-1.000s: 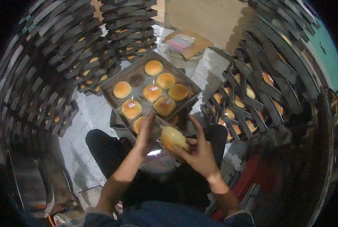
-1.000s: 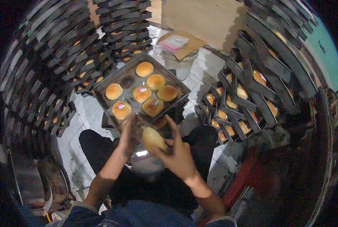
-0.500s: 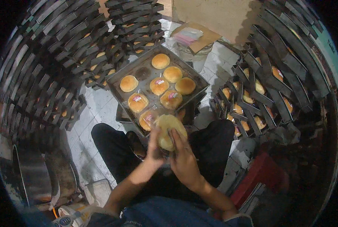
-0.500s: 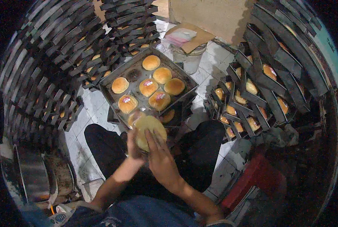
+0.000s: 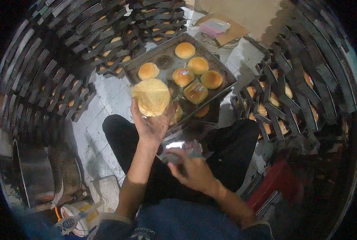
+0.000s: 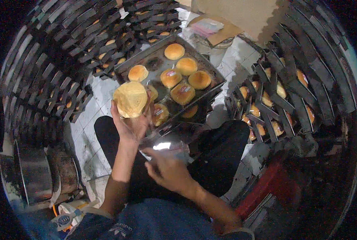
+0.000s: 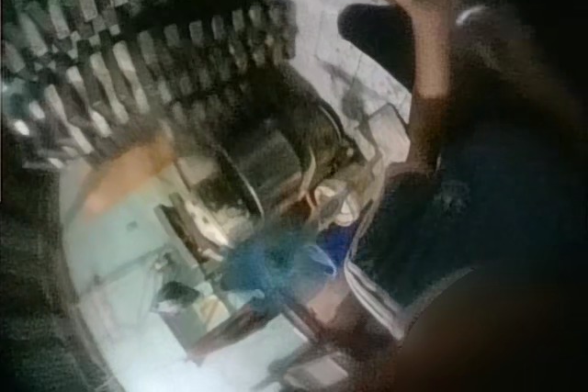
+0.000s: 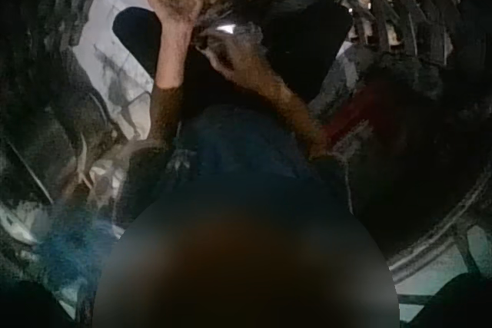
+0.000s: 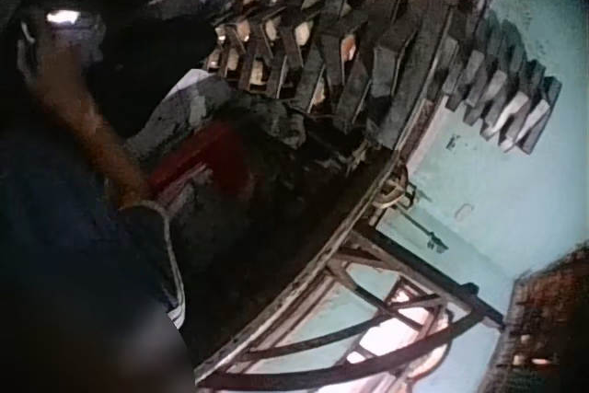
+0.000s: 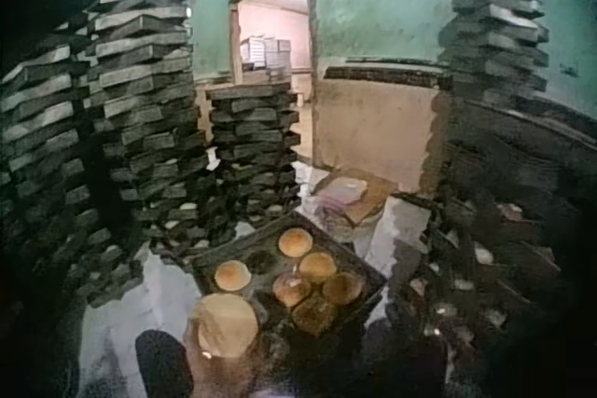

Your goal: The person sits on the floor and repeatedly picks up round buns from a metal tray, places them into clear plastic bags, and returns the packaged buns to the tray. The person handles the buns one at a time throughout the clip.

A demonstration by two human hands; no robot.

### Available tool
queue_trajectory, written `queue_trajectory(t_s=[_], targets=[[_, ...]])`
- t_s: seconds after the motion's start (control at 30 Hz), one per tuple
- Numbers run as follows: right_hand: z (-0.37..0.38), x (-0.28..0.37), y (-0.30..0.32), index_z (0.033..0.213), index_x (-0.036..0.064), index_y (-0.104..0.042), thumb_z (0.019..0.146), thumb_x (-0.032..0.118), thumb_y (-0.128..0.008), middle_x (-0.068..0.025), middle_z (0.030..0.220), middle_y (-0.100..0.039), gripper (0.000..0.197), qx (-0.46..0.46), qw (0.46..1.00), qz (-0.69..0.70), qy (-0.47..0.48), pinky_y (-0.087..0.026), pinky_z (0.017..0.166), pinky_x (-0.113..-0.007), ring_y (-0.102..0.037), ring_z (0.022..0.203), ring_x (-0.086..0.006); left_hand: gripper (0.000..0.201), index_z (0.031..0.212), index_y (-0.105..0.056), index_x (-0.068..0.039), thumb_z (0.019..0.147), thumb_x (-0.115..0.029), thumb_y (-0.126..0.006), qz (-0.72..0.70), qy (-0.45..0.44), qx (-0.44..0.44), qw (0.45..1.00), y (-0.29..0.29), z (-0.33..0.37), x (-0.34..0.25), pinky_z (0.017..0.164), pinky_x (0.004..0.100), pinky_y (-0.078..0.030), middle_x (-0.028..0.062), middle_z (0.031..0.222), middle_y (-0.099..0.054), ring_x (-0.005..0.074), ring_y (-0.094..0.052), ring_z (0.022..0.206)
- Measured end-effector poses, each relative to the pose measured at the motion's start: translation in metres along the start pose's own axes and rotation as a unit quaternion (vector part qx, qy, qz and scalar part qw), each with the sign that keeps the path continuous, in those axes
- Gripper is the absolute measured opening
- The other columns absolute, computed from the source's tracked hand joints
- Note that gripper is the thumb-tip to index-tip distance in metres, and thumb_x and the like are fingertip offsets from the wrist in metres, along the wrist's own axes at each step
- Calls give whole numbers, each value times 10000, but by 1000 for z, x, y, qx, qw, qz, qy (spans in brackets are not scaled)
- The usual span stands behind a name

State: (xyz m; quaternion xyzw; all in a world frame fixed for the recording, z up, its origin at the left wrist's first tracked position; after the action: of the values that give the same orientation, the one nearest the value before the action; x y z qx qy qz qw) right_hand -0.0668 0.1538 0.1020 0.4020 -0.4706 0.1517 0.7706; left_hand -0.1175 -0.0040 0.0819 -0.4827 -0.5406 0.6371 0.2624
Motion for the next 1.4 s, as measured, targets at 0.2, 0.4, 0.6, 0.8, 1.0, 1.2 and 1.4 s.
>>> queue_trajectory(t_s=[0.2,0.4,0.6,0.8,1.0,1.2,1.4], targets=[[17,2,-7,1277,81,-563,903,116,-653,-177,749,-660,387,-21,995,-89,-38,-523,608,-430,-673,676,-339,740,1451,-387,-101,924,-611,-482,106,6,-102,989,11,-11,-3,1041,504,-449,166,1419,-478,343,-510,1270],[23,5,-14,1147,58,-605,921,151,-638,-166,719,-650,247,-61,992,-106,33,-521,573,-431,-664,636,-334,778,1456,-390,-66,916,-622,-464,95,-4,-96,991,25,-12,-11,1065,472,-436,171,1432,-474,343,-500,1289],[34,11,-21,1014,34,-634,857,181,-700,-148,752,-666,225,47,993,-110,-9,-521,615,-424,-666,664,-327,673,1404,-443,-97,931,-573,-492,33,8,-69,997,36,-9,-16,987,545,-472,168,1418,-478,358,-513,1263],[3,7,3,945,41,-661,844,227,-691,-151,849,-691,214,534,841,82,34,-520,743,-433,-679,808,-293,802,1404,-450,-71,876,-671,-516,-174,48,-52,982,52,-11,-46,967,528,-469,212,1447,-433,421,-459,1298],[44,-36,28,1165,148,-708,785,91,-734,-102,1172,-675,385,-37,989,-116,82,-518,905,-387,-624,1089,-284,738,1374,-500,-68,922,-648,-454,-71,46,-105,991,55,-42,-35,999,521,-460,179,1374,-533,359,-515,1266],[44,24,-29,1055,93,-734,753,101,-804,-90,1063,-713,310,-67,958,-44,274,-540,867,-364,-678,989,-268,657,1337,-527,-61,987,-598,-382,87,19,-170,981,75,-90,-64,1009,479,-465,141,1296,-600,295,-582,1187],[69,10,-104,957,-16,-721,877,20,-723,-85,932,-741,87,-24,966,247,-75,-542,814,-280,-688,875,-137,436,1269,-572,57,1075,-293,-400,532,-271,-309,740,99,-157,-157,1082,368,-371,169,1203,-638,241,-562,1184]])
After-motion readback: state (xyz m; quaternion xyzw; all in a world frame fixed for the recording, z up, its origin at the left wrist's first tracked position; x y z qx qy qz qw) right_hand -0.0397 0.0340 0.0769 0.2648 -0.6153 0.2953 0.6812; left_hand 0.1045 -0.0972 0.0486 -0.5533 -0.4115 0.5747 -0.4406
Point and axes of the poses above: each hand's wrist, its own z-axis towards the middle knuckle, its own y-axis out of the back of the hand, x = y × z, the point moved 6 cm from there along z, towards the middle knuckle
